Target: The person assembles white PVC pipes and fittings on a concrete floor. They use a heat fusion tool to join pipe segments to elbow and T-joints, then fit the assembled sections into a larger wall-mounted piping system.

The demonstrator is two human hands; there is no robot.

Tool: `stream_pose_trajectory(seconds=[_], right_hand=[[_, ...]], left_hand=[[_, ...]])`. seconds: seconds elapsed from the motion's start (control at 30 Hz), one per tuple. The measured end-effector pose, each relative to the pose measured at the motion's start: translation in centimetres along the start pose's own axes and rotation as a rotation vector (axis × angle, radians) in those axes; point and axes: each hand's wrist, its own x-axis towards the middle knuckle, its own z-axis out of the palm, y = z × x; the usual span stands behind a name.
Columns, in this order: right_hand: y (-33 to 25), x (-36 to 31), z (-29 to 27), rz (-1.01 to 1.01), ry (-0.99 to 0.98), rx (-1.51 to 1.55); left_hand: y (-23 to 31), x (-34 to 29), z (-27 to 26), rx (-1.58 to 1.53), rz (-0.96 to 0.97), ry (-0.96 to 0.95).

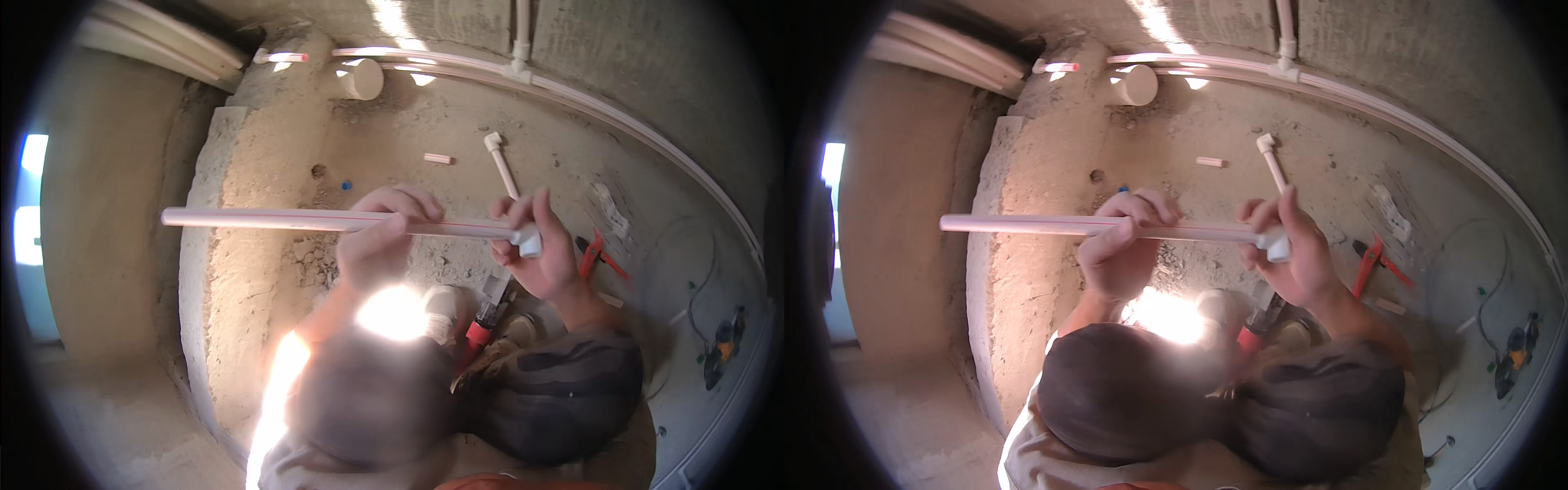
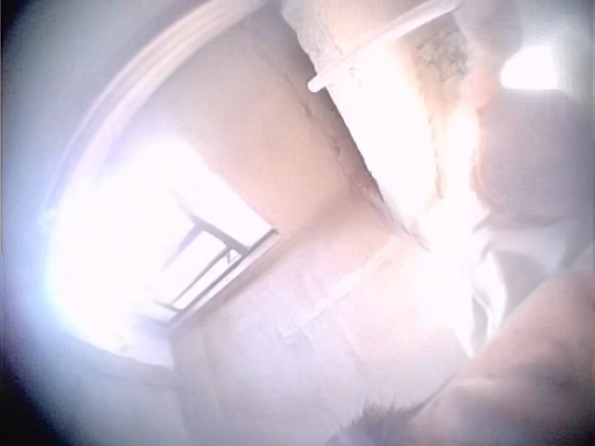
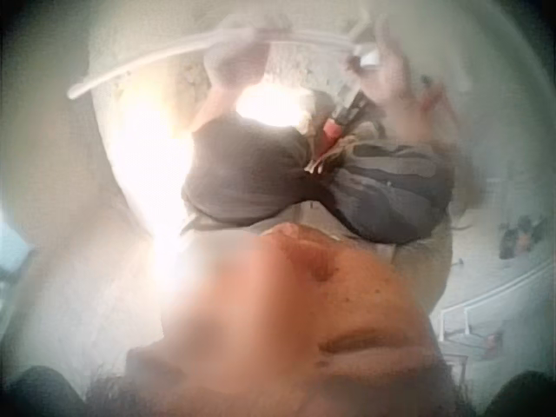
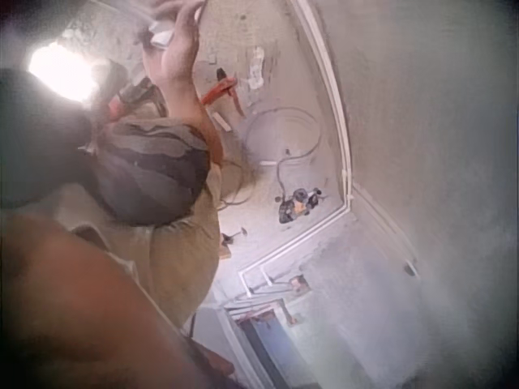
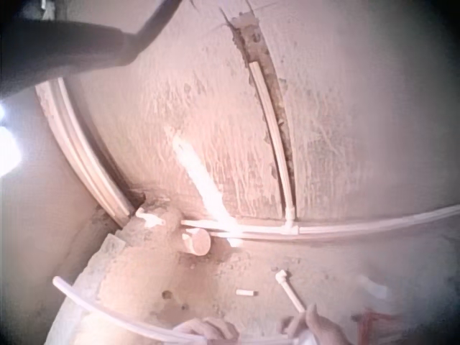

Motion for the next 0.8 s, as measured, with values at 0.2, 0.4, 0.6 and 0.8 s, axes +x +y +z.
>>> stream_pose_trajectory(seconds=[0.2, 0.4, 0.6, 0.8], right_hand=[[-2.9, 2.3, 2.7, 0.111, -0.266, -0.162], [-6.6, 3.8, 6.6, -0.003, -0.392, -0.762], [-9.7, 4.7, 9.1, 0.051, -0.372, -0.678], [-6.6, 9.0, 13.1, 0.137, -0.202, -0.955]], left_hand=[[5.0, 0.0, -2.7, 0.296, 0.079, 0.098], [11.4, 1.8, -0.3, 0.432, 0.082, 0.059], [16.8, 2.2, 1.8, 0.517, 0.234, -0.234], [18.2, 4.6, -0.7, 0.288, 0.348, -0.170]])
